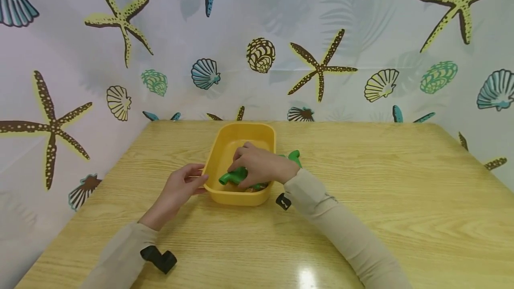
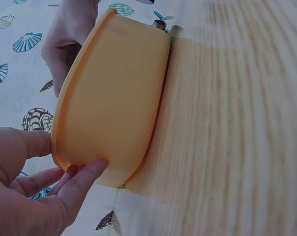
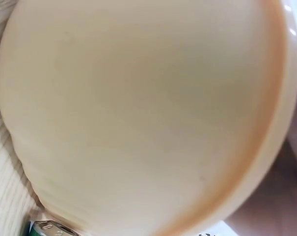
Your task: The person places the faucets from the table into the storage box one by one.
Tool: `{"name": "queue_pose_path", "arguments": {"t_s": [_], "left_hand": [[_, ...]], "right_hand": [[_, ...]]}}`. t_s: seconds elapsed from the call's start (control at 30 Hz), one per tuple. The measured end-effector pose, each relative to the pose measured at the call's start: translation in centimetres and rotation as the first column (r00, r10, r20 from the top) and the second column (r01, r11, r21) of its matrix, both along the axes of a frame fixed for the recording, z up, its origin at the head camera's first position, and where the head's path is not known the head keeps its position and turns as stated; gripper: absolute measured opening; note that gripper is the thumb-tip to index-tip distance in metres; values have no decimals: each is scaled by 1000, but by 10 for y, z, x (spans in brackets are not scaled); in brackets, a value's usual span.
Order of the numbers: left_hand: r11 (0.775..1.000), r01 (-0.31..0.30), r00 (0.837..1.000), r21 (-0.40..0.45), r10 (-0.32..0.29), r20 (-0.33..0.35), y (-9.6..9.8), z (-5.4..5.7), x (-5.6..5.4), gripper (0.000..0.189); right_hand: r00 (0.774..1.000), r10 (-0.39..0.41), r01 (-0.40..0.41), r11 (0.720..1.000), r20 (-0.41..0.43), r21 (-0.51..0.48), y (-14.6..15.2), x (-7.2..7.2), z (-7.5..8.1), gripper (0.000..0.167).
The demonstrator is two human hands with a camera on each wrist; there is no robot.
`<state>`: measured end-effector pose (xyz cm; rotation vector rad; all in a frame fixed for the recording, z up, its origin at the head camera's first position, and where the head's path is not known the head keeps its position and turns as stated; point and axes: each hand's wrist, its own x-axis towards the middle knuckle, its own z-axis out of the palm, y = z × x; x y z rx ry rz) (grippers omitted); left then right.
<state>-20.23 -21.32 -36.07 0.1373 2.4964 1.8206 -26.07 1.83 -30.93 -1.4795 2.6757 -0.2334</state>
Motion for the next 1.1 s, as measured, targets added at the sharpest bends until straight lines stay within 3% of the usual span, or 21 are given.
{"name": "queue_pose_path", "arguments": {"t_s": [0.3, 0.7, 1.1], "left_hand": [[1000, 4, 1000, -1, -4, -5, 1, 2, 1, 42], [1000, -7, 1000, -15, 7, 5, 1, 2, 1, 43], [1000, -8, 1000, -16, 8, 8, 2, 4, 2, 42]], "right_hand": [[999, -5, 3, 999, 50, 44, -3, -1, -2, 37], [999, 15, -17, 999, 50, 40, -3, 2, -3, 34], [997, -8, 2, 998, 80, 70, -4, 0, -4, 44]]}}
